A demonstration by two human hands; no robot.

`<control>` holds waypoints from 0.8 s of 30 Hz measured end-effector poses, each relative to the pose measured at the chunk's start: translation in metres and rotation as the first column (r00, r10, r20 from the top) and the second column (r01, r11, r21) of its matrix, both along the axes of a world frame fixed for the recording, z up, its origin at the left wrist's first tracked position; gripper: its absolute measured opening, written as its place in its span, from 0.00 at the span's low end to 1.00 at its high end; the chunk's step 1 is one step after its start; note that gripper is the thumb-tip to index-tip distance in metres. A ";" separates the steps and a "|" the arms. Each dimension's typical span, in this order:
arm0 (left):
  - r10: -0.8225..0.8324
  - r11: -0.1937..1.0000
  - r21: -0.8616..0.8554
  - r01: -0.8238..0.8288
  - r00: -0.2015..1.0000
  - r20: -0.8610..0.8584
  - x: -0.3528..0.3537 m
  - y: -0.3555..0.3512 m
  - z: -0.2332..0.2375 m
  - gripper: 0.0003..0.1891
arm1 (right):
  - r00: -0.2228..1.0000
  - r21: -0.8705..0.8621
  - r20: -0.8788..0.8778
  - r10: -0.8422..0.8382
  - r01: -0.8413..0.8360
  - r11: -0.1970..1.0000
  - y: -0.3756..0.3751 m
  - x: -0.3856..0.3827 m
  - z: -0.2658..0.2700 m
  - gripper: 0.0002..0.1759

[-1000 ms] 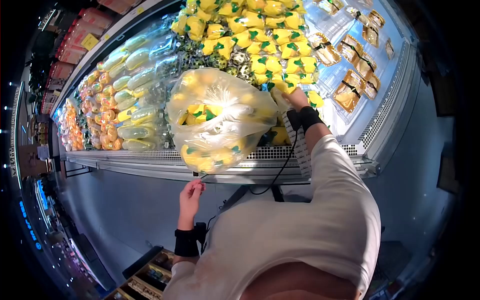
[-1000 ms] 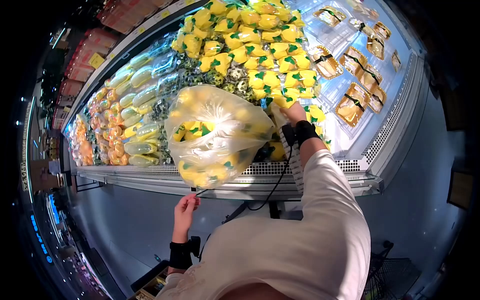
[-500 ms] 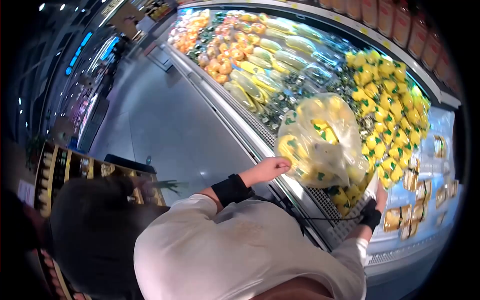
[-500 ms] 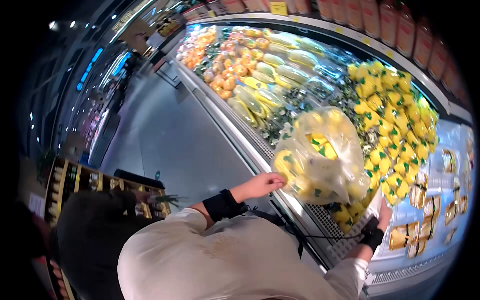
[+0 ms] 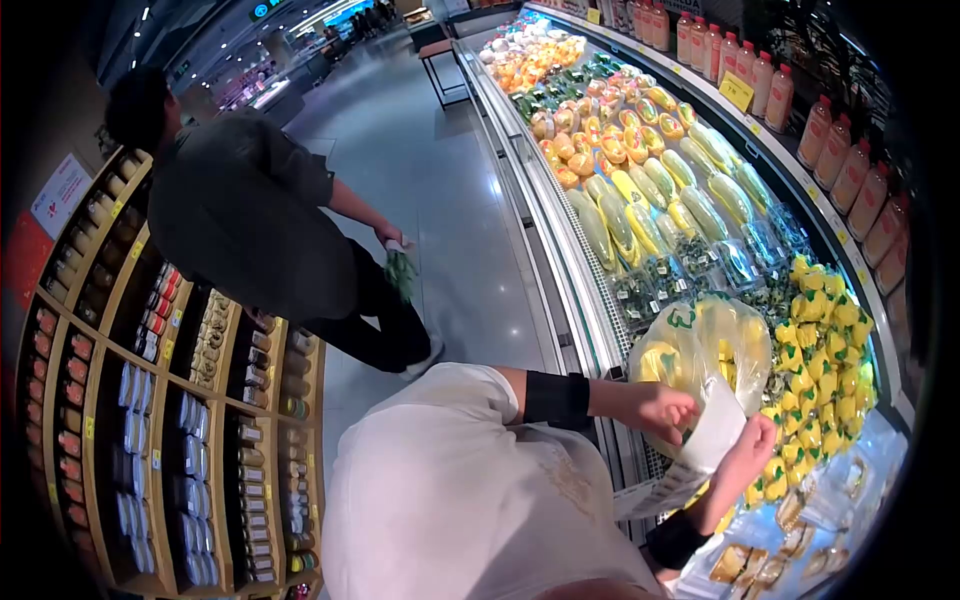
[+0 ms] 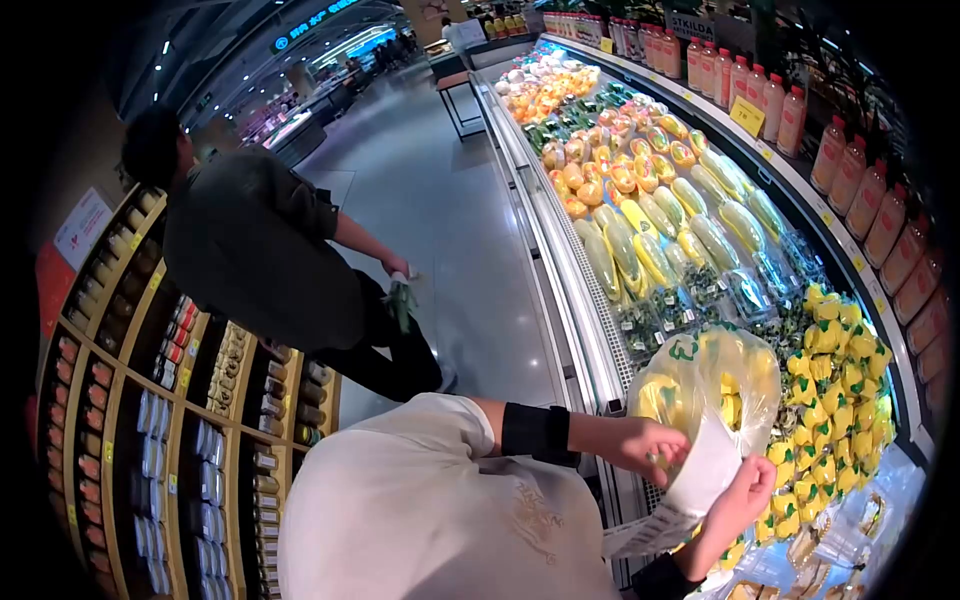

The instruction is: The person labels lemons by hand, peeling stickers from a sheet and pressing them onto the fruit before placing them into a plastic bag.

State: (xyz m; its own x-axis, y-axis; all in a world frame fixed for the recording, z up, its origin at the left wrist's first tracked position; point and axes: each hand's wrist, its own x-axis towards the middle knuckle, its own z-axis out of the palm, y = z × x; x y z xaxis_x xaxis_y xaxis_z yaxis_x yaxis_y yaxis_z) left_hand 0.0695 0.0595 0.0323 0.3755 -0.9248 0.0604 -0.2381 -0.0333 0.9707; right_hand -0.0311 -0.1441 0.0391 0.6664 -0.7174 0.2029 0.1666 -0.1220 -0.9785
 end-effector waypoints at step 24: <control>0.460 0.593 -0.386 -0.707 0.690 -0.558 0.060 0.122 0.051 0.19 | 0.887 -0.617 -0.197 0.418 -0.444 0.650 0.168 0.093 0.079 0.23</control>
State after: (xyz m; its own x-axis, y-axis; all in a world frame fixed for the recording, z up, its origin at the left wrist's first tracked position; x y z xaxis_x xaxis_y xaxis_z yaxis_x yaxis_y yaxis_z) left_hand 0.1300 0.1812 0.0832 0.9223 -0.3356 0.1914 0.0080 0.5118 0.8591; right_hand 0.0620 0.0244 0.1185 0.8830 -0.0585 0.4657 0.3289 -0.6308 -0.7028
